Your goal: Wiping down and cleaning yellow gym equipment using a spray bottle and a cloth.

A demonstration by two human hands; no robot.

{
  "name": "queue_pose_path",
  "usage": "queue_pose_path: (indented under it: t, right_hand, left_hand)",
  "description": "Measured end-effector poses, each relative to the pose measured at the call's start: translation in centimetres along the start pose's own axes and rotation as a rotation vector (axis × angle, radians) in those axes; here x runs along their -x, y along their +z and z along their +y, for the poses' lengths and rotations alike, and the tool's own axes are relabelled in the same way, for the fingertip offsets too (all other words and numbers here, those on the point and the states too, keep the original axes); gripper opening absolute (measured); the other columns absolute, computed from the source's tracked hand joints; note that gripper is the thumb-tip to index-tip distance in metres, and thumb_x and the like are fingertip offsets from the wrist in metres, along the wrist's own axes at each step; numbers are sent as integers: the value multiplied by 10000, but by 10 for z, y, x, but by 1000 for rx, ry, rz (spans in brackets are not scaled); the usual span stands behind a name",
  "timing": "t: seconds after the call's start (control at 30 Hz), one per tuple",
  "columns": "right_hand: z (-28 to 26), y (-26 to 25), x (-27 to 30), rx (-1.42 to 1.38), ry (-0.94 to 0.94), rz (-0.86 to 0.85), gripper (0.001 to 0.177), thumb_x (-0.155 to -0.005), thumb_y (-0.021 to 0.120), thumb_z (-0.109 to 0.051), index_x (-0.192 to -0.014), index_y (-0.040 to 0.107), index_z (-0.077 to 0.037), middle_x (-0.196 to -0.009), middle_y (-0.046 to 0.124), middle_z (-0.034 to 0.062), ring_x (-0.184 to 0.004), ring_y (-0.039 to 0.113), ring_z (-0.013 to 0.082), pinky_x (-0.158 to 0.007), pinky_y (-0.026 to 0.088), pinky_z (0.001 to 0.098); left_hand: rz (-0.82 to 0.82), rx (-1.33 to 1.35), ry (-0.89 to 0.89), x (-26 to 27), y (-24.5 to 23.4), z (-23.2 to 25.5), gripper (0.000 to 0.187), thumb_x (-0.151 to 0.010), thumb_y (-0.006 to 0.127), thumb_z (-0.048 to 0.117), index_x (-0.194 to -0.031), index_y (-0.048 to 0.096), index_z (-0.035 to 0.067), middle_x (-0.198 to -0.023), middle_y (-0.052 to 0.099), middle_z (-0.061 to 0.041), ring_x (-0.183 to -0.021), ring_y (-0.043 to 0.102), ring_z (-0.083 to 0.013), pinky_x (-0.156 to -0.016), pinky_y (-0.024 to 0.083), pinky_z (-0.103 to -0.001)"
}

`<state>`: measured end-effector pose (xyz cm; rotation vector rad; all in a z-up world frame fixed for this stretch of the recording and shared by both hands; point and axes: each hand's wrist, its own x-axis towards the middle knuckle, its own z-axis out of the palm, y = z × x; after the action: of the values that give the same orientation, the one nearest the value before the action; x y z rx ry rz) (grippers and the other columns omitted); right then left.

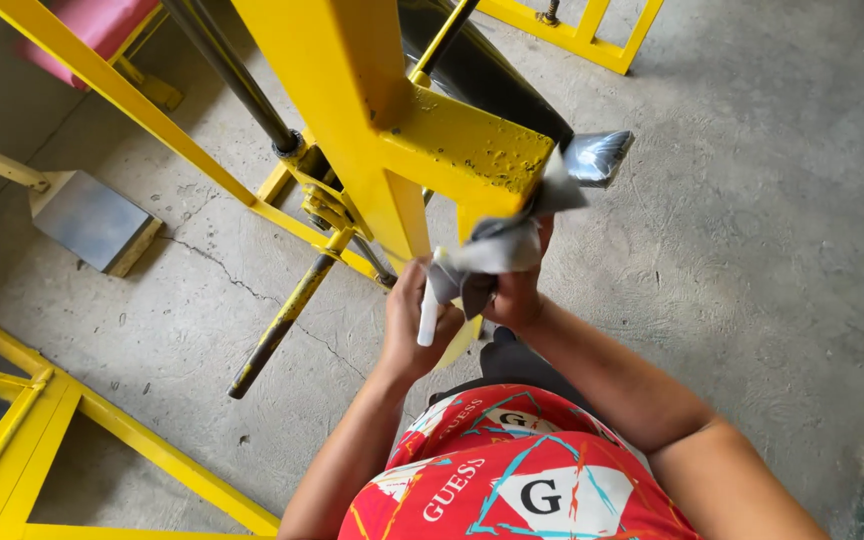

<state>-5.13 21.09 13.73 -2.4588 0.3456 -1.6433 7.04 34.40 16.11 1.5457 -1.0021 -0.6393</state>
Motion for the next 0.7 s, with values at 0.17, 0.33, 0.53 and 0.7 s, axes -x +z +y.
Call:
queue_pose_path:
  t: [0.17,0.33,0.53,0.7]
  right_hand:
    - [13,20,95,261,100,-456,174,-842,702,-288,-1011,661,-295,-1116,653,-16,-1151,598,277,-1010,419,584]
    - [63,34,164,-591,709,-240,375,-1050,558,-237,-1363,511,-35,-1235,614,92,-1083,599,218,-924,516,370]
    - [62,24,66,-362,255,-56,283,-1052,586,-145,-1330,609,-96,-1218,677,86,-1105,671,217,-934,539,351]
    - [35,18,-6,117,-134,176,410,-965,707,-221,-1333,595,-80,-1305,544,215,-1176,594,392,-1003,503,465]
  left_hand:
    - [-49,8,-32,2,0,2,512,-690,644,36,-1201,634,72,-935,606,-63,-654,563,-126,-633,504,-282]
    - [-49,-42,-64,4,7,-9,485,-696,660,40,-1180,644,70,-853,601,-75,-643,545,-123,-613,482,-285]
    - [-42,-72,54,7,16,2,475,-696,651,31,-1170,636,57,-842,587,-47,-687,550,-117,-639,487,-272]
    - [-39,1,-50,11,28,4,445,-728,623,20,-1171,645,61,-817,550,-42,-697,520,-113,-635,462,-276]
